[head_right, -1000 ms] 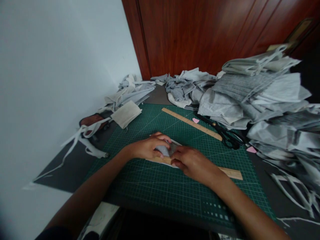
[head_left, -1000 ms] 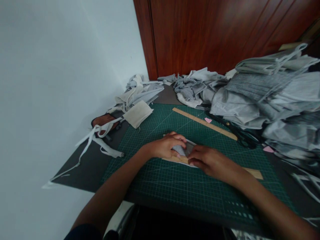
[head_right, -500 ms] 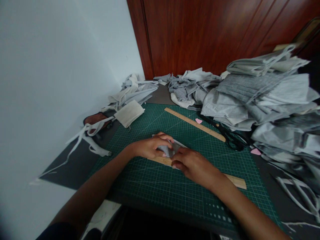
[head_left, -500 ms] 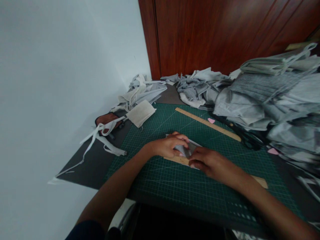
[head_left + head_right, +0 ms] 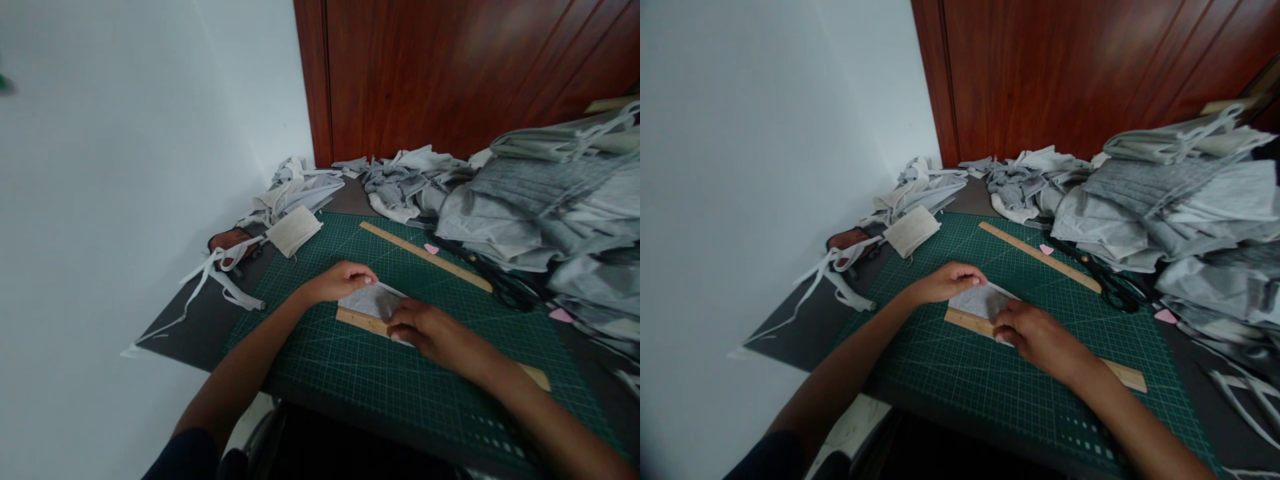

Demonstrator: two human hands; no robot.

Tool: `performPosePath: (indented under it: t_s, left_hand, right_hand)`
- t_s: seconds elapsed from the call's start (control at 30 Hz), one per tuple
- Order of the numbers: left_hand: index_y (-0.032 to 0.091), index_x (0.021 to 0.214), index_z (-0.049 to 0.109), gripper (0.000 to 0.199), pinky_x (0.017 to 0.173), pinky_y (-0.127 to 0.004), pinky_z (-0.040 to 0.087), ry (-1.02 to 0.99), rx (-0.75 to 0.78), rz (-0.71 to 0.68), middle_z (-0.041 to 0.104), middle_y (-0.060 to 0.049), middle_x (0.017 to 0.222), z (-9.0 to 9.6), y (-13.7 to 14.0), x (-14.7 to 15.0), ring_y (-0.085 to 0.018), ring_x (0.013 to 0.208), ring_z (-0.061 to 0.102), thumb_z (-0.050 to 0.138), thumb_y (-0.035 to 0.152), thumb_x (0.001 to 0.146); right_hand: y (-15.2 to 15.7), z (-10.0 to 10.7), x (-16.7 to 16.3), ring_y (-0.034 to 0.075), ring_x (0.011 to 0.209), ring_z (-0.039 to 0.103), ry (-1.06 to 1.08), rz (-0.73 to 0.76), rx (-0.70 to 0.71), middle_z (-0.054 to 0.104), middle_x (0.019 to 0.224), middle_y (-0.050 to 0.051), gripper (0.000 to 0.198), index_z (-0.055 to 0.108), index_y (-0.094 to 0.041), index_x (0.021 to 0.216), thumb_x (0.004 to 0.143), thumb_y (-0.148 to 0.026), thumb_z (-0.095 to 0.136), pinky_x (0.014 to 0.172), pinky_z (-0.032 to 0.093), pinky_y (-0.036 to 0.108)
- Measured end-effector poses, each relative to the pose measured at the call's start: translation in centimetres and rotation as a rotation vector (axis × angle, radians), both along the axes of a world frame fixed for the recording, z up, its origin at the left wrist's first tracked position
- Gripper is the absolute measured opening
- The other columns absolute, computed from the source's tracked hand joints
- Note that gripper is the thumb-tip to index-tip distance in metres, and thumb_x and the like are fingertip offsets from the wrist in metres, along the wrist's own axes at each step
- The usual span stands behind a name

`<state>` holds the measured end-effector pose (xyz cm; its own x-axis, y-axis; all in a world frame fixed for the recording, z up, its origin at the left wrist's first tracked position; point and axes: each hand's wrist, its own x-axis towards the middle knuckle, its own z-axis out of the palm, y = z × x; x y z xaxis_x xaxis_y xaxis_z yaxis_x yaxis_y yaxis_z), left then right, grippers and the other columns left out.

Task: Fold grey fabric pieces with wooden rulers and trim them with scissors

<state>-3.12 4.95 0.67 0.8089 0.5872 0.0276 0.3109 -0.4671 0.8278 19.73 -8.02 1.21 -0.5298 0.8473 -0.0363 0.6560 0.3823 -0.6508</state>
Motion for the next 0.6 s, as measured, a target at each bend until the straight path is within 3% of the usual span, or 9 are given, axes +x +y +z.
performPosePath:
  t_s: [0.17, 0.27, 0.33, 0.37, 0.47, 0.6]
  left_hand:
    - [0.014, 0.102, 0.071, 0.020, 0.075, -0.027, 0.046, -0.006, 0.104, 0.077, 0.072, -0.005, 0.094, 0.4, -1.5, 0.6, -0.016, 0.085, 0.063, 0.052, 0.023, 0.101]
    - [0.017, 0.092, 0.070, 0.017, 0.079, -0.028, 0.045, -0.002, 0.145, -0.018, 0.070, -0.003, 0.091, 0.4, -3.2, 1.3, -0.016, 0.087, 0.062, 0.055, 0.019, 0.099]
    - [0.018, 0.083, 0.065, 0.011, 0.077, -0.028, 0.044, 0.069, 0.201, -0.197, 0.065, -0.001, 0.082, 0.3, -4.2, 1.5, -0.017, 0.082, 0.060, 0.062, 0.015, 0.093]
    - [0.018, 0.081, 0.063, 0.010, 0.077, -0.029, 0.044, 0.103, 0.253, -0.224, 0.063, -0.001, 0.082, 0.2, -4.5, 1.5, -0.018, 0.083, 0.060, 0.065, 0.012, 0.089]
    - [0.019, 0.084, 0.060, 0.014, 0.080, -0.030, 0.044, 0.126, 0.312, -0.191, 0.062, -0.001, 0.088, -0.1, -5.1, 1.5, -0.019, 0.086, 0.059, 0.066, 0.007, 0.083]
    - [0.020, 0.087, 0.062, 0.019, 0.082, -0.030, 0.044, 0.115, 0.279, -0.175, 0.062, 0.000, 0.089, -0.2, -5.1, 1.4, -0.018, 0.087, 0.060, 0.065, 0.002, 0.081]
  right_hand:
    - [0.2, -0.4, 0.1, 0.021, 0.088, 0.068, 0.025, 0.003, 0.002, 0.068, 0.094, 0.004, 0.016, 0.073, -0.022, 0.091, 0.100, -0.023, 0.060, 0.078, 0.049, 0.033]
    - [0.2, -0.7, 0.1, 0.021, 0.094, 0.068, 0.044, -0.003, 0.008, 0.070, 0.101, 0.005, 0.012, 0.074, -0.023, 0.095, 0.097, -0.020, 0.063, 0.084, 0.050, 0.033]
    - [0.2, -0.8, 0.0, 0.021, 0.099, 0.068, 0.074, 0.003, 0.013, 0.071, 0.106, 0.005, 0.015, 0.075, -0.024, 0.100, 0.095, -0.015, 0.065, 0.089, 0.050, 0.034]
    - [0.3, -0.8, 0.0, 0.021, 0.102, 0.067, 0.093, 0.008, 0.017, 0.071, 0.108, 0.005, 0.017, 0.075, -0.024, 0.103, 0.094, -0.013, 0.065, 0.091, 0.049, 0.033]
    - [0.6, -0.3, 0.3, 0.020, 0.103, 0.066, 0.131, 0.044, 0.006, 0.071, 0.107, 0.005, 0.021, 0.075, -0.023, 0.105, 0.094, -0.010, 0.064, 0.093, 0.049, 0.032]
    - [1.2, 0.7, 1.9, 0.018, 0.092, 0.066, 0.120, 0.063, -0.075, 0.068, 0.099, 0.004, 0.023, 0.077, -0.022, 0.099, 0.094, -0.009, 0.059, 0.082, 0.050, 0.028]
